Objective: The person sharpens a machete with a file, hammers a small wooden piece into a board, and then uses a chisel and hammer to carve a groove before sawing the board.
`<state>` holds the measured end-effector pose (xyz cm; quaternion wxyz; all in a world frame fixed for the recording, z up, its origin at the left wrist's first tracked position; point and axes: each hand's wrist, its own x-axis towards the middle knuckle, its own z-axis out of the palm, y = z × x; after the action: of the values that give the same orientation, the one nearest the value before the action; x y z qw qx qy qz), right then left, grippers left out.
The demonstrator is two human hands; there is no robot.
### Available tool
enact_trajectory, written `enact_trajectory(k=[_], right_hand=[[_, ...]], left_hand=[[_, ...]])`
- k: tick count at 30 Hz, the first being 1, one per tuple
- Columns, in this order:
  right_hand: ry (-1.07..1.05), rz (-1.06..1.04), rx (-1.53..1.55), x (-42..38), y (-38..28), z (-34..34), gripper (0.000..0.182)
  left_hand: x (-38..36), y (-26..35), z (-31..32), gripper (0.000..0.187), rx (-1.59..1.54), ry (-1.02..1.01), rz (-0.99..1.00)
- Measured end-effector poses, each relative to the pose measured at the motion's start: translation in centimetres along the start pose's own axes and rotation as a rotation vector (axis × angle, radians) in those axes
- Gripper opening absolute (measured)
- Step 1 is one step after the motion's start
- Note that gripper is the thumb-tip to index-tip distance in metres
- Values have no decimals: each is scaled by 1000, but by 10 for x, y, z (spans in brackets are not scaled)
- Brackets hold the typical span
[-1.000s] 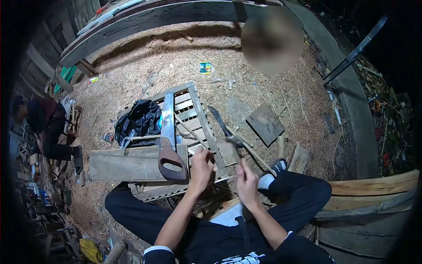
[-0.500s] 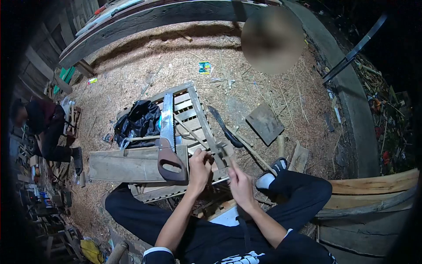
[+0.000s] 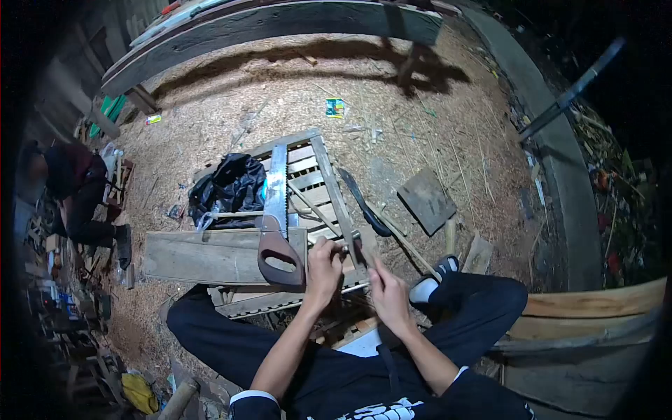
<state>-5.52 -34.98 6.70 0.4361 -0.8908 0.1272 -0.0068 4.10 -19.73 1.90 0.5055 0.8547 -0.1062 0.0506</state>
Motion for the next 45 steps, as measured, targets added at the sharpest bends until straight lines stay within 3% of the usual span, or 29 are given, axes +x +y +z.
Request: enact_trajectory(k=[1, 2, 3, 6, 9, 11, 13, 15, 16, 17, 19, 21, 23, 24, 25, 27, 28, 32, 40, 45], right_hand=[[-14, -13, -2, 5, 0, 1, 43], [111, -99, 39, 8, 1, 3, 45], [243, -189, 78, 14, 0, 3, 46], [140, -88, 11, 30, -20, -6, 49], [88, -160, -74, 47, -14, 15, 52], [80, -178, -172, 53, -21, 29, 55], [52, -191, -214, 55, -24, 42, 56], [170, -349, -333, 55, -27, 57, 58], [137, -323, -430, 52, -34, 57, 47], [131, -329, -437, 49, -42, 56, 47], [302, -406, -426, 43, -69, 48, 37], [242, -418, -295, 34, -95, 36, 34], [-109, -130, 492, 28, -116, 33, 31], [-107, -237, 406, 28, -117, 33, 32], [-106, -237, 400, 28, -118, 33, 32], [-298, -104, 598, 29, -118, 36, 32], [-285, -163, 587, 31, -120, 36, 29], [-286, -155, 410, 31, -111, 36, 28], [-217, -100, 426, 29, -100, 57, 19], [-205, -69, 548, 21, -95, 60, 18]], left_hand=[[-3, 2, -1, 7, -1, 3, -4], [-7, 5, 1, 13, -172, 20, -47], [-9, 14, -3, 18, -153, -1, -65], [-12, 32, -22, 17, -182, 68, 43], [-13, 44, -55, 14, -328, -11, -106], [-14, 42, -75, 14, -399, 63, 49], [-13, 35, -94, 21, -380, 109, 83], [-15, 31, -110, 27, -422, 138, 156], [-16, 27, -118, 40, -394, 99, 185], [-18, 24, -121, 40, -399, 108, 180], [-19, 20, -125, 43, -447, 154, 199], [-22, 19, -128, 44, -444, 146, 229], [-26, 18, -127, 46, -443, 129, 261], [-26, 16, -126, 44, -416, 161, 281], [-27, 15, -126, 42, -387, 194, 297], [-26, 11, -135, 44, -279, 183, 366], [-25, 12, -140, 47, -165, 168, 436], [-24, 16, -147, 57, -75, 170, 417], [-33, 13, -144, 49, 80, 141, 395], [-39, 7, -141, 47, 5, 102, 319]])
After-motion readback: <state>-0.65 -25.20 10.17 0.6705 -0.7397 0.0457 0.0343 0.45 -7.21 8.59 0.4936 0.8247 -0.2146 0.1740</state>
